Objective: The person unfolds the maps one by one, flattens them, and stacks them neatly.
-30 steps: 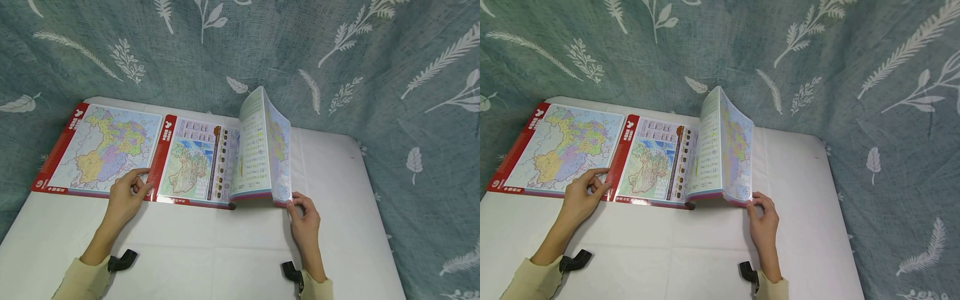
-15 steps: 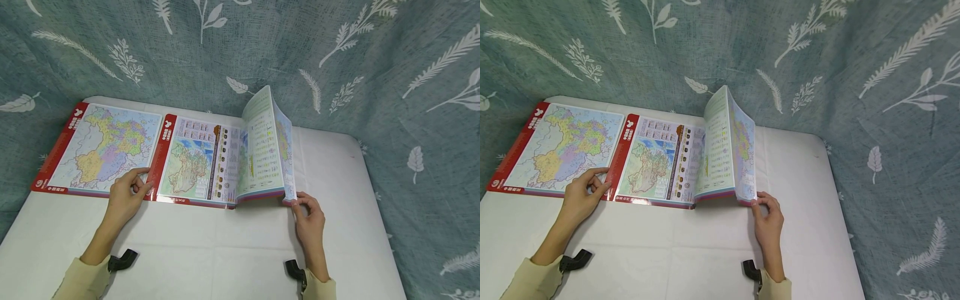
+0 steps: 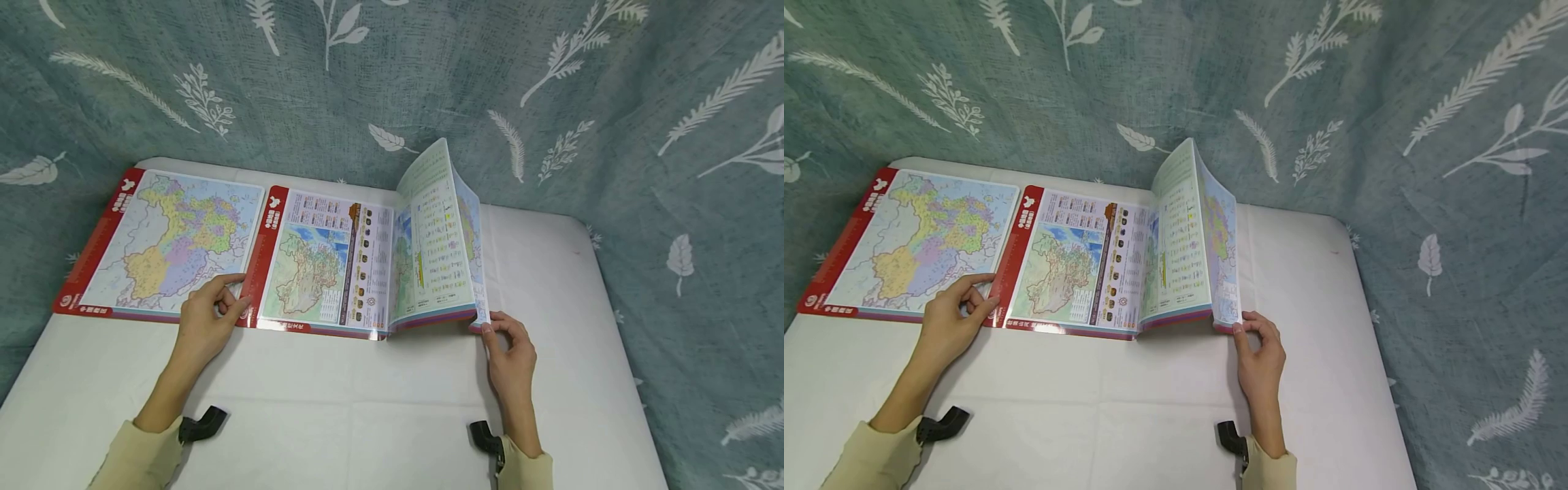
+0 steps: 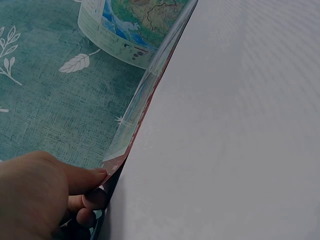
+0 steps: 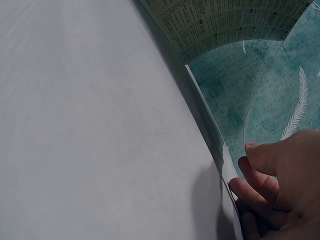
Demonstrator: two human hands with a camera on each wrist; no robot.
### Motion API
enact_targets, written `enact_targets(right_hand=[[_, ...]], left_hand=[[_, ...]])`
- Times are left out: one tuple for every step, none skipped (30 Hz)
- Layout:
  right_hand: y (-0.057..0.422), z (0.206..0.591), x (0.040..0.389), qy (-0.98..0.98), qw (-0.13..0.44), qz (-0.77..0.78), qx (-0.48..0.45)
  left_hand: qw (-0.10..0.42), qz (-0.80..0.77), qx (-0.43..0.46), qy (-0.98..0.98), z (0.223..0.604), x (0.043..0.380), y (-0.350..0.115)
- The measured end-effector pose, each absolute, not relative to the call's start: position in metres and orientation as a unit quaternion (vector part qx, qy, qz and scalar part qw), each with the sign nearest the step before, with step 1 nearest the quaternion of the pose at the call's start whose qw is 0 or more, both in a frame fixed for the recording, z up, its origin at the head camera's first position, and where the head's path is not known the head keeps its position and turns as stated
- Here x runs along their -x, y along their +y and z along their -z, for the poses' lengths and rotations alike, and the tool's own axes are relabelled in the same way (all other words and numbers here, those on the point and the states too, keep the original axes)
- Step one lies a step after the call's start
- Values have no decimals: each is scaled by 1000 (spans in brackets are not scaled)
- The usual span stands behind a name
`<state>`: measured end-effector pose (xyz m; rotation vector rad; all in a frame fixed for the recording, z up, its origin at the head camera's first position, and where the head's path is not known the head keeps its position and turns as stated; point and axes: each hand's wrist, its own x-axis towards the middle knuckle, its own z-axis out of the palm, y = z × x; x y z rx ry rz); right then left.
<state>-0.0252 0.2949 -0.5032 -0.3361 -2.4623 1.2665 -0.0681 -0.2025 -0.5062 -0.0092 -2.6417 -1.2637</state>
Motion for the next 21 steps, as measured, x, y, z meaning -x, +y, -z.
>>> enact_targets(right_hand=[[295,503,26,-870,174,-446,120],[295,504,26,-870,172,-446,120],[296,504,26,-870,171,-446,121],[296,505,26,-870,171,-446,122],[296,505,26,-871,171,-444,122],[297,506,26,-871,173,-442,123],[298,506,26,-872,174,-440,126],[299,507,26,-872,175,-438,128],[300,507,27,-873,177,-436,131],[301,508,26,-873,179,-433,134],[302,508,26,-873,181,-431,138],[304,508,26,-873,182,-429,142],[305,509,26,-873,182,-430,144],[306,508,26,-871,184,-431,146],[307,508,26,-870,184,-432,147],[308,508,26,-869,184,-434,147],[308,508,25,-868,185,-437,147],[309,508,25,-867,185,-439,146],[309,508,25,-866,185,-441,145],[309,508,25,-866,185,-443,144],[309,508,25,-866,184,-443,144]], left_hand=[[106,429,2,-897,507,68,-202],[106,429,2,-897,507,68,-202],[105,429,1,-897,507,68,-202],[105,429,0,-897,507,68,-202],[105,429,0,-897,508,68,-202],[105,429,1,-897,508,68,-203],[105,429,1,-897,508,68,-203],[106,429,2,-897,509,68,-203],[107,428,2,-897,509,68,-203],[108,428,2,-897,509,68,-203],[109,429,3,-897,509,68,-203],[110,429,4,-897,509,68,-203],[111,429,4,-897,509,68,-203],[111,429,5,-896,510,68,-203],[112,430,5,-896,510,68,-203],[112,430,5,-896,510,68,-203],[112,430,5,-896,510,68,-203],[113,430,5,-896,510,68,-203],[113,430,4,-896,510,68,-203],[113,430,4,-896,510,68,-203],[113,429,4,-896,510,68,-203]])
